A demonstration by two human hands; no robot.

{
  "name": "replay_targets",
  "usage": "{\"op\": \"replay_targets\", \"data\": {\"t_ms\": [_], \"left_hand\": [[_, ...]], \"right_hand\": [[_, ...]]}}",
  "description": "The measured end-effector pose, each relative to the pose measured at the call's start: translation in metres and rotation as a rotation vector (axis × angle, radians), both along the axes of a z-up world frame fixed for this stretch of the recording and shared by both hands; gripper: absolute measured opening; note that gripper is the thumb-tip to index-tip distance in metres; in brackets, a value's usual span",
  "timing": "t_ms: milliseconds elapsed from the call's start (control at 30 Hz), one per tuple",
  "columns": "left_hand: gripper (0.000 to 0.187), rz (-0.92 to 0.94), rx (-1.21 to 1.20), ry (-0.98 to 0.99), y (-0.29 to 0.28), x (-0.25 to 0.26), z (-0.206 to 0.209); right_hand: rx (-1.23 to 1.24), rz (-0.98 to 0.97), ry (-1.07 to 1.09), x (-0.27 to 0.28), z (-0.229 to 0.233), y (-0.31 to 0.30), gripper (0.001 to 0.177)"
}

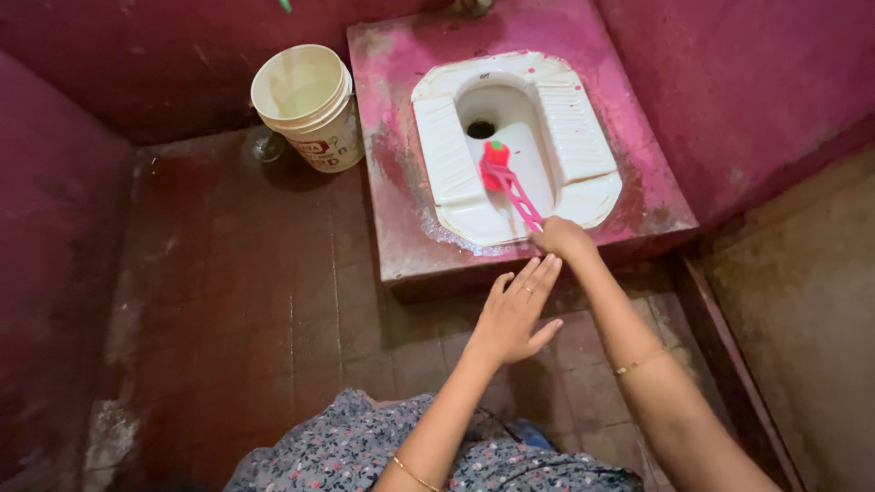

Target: The person scrubs a white squat toilet with a pink long-handled brush. They repeatedly scrub the rim, sides, and footrests of the toilet bowl in a small bathroom with pink walls and a bucket nearby.

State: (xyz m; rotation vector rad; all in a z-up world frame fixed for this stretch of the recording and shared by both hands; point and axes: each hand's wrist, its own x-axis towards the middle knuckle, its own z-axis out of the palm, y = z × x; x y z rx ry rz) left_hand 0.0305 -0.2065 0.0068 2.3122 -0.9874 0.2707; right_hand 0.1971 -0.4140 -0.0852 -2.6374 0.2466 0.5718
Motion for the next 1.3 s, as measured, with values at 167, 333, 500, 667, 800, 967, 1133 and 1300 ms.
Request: {"op": "replay_targets", "data": {"t_ms": [167,333,500,667,800,967,1133,1300], "left_hand": [[0.088,0.003,0.008,-0.002,0.006,0.002,-0.001],[0.089,-0.007,0.008,-0.008,0.002,0.005,0.004],[0.089,0.015,0.005,-0.004,0.006,0.008,0.003],[0.09,-0.002,0.01,0.027,0.005,0.008,0.003],[0.089,-0.001,0.03,-0.015,0.003,0.006,0.003],[0.088,0.025,0.024,-0.024,0.008,0.009,0.003],[0.084,0.076,0.022,-0.053,0.014,0.015,0.003],[0.074,0.173,-0.016,-0.016,0.034,0.03,0.003]], "right_hand": [[-0.081,-0.044,-0.016,0.005,0.006,-0.016,0.048],[-0.178,-0.063,-0.062,0.012,0.013,0.012,0.041],[-0.112,0.025,-0.101,0.024,-0.002,0.02,0.044],[-0.185,-0.083,-0.14,0.038,-0.027,-0.001,0.042],[-0.086,-0.003,-0.163,0.005,-0.037,0.009,0.045],[0.079,0.063,-0.186,-0.08,0.02,-0.006,0.045],[0.161,-0.25,0.052,-0.141,0.12,-0.024,0.052],[0.196,-0.133,-0.319,-0.18,0.167,0.001,0.062]]}}
